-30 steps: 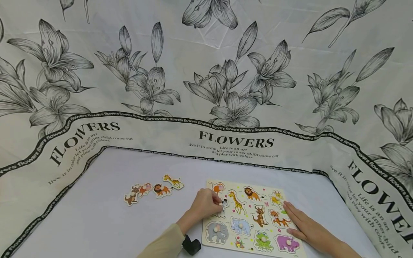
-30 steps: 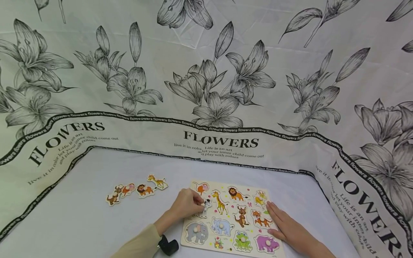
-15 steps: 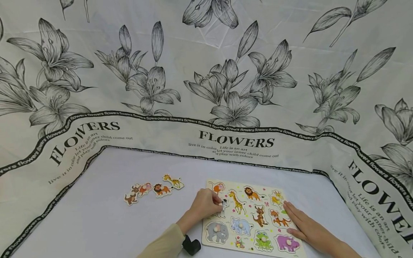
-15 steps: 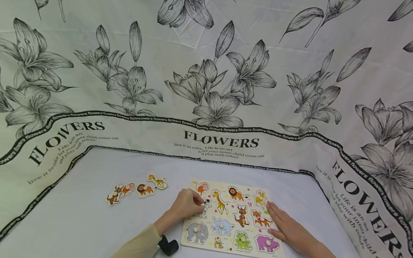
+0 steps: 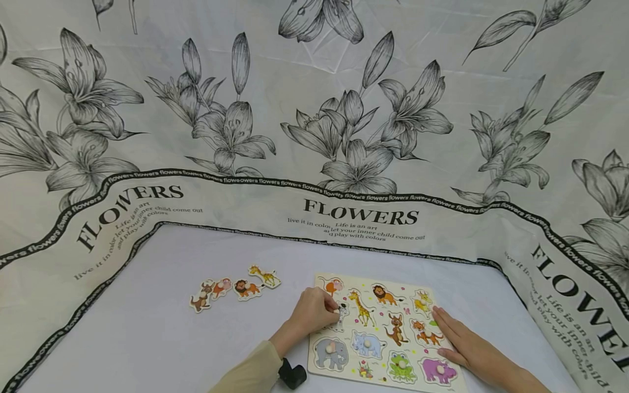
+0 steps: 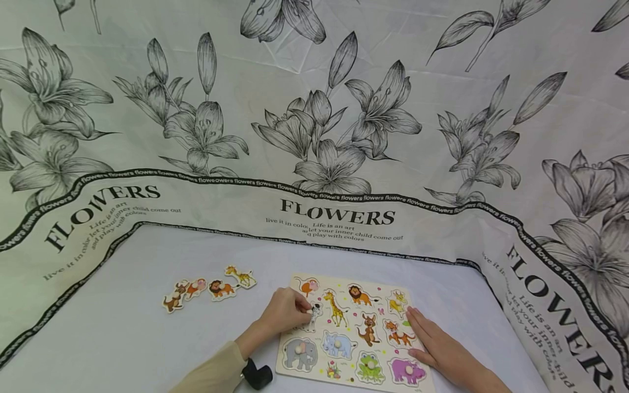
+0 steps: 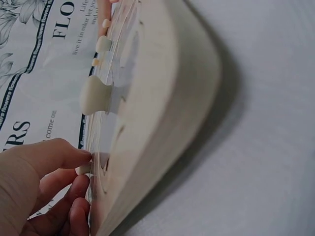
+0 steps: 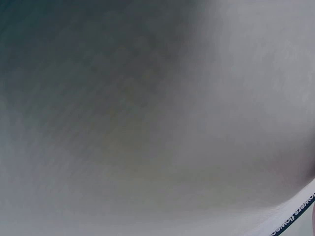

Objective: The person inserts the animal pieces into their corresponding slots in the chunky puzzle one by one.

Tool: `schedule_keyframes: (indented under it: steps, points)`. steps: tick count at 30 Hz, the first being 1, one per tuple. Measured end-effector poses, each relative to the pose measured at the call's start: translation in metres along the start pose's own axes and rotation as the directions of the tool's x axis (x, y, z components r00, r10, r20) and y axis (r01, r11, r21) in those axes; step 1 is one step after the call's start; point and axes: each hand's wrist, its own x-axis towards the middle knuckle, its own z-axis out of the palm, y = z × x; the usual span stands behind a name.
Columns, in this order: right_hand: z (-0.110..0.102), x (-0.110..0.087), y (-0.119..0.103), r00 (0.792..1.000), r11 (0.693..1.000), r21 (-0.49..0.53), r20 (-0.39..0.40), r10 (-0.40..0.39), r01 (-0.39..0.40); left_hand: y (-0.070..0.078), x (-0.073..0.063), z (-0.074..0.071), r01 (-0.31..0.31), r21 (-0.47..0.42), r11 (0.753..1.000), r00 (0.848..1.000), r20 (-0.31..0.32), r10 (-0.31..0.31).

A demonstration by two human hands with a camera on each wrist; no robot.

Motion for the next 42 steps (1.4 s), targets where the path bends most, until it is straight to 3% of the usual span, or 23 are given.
schedule_keyframes:
  steps: [15, 31, 42]
  points:
    - [-0.0002, -0.0002, 0.0005, 1.000, 1.000, 0.005, 0.002, 0.010, -0.010, -0.0010, 0.0003, 0.0020, 0.010, -0.019, 1.000, 1.000, 0.003, -0.010]
    - [-0.0004, -0.0008, -0.0009, 1.000, 1.000, 0.009, 0.013, 0.027, -0.027, 0.0070, -0.0006, -0.0017, 0.017, 0.063, 0.998, 1.000, 0.023, -0.018]
    - [0.0017, -0.0017, 0.0000, 0.999, 1.000, 0.007, 0.018, 0.030, -0.030, 0.0062, -0.0049, -0.0042, 0.009, 0.044, 0.999, 0.999, 0.031, -0.010]
